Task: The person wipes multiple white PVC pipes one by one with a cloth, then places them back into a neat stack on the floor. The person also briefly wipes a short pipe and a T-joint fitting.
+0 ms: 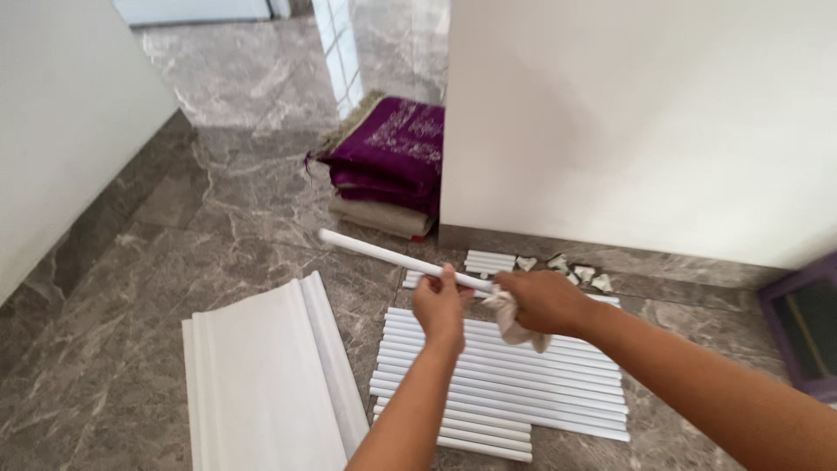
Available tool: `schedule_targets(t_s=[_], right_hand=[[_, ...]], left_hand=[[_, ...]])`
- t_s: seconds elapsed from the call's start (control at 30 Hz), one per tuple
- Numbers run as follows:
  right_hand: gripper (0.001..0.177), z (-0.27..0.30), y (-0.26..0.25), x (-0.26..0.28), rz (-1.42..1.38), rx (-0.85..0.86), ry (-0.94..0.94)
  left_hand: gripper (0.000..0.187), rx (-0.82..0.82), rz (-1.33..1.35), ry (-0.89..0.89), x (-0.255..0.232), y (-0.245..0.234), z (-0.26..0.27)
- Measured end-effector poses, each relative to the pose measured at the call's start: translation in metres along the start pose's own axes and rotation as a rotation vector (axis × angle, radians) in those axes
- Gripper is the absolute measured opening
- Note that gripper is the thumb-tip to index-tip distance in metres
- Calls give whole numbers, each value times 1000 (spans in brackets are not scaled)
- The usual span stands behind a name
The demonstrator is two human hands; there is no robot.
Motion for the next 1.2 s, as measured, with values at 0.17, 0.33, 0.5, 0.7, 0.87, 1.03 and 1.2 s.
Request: schedule_targets(t_s=[0.17, 0.33, 0.5, 0.7, 0.87, 1.03, 1.2], right_hand=[[41, -32, 60, -60, 67, 63, 58], [57, -63, 134, -114, 49, 237, 222], [61, -82, 177, -139, 110, 274, 161], [62, -96, 201, -139, 58, 274, 171], [56, -102, 206, -135, 17, 216, 108], [51, -107, 216, -133, -4, 219, 80], [60, -107, 211, -139, -17, 159, 61]], left_hand=[[34, 9, -322, -127, 66, -19, -34], [28, -83, -887, 127, 88, -44, -67], [58, 192, -1248, 451, 115, -26, -80], [65, 499, -1480, 413, 157, -15, -92], [64, 560, -1579, 369, 176, -21, -100], [63, 571, -1642, 393, 186, -32, -102], [63, 571, -1657, 394, 192, -38, -104]])
Point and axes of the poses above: each hand's wrist, its own z-axis away from the middle knuckle, its own y-axis out of the palm, x = y × z, the point moved 7 cm from there along -z, towards the middle knuckle
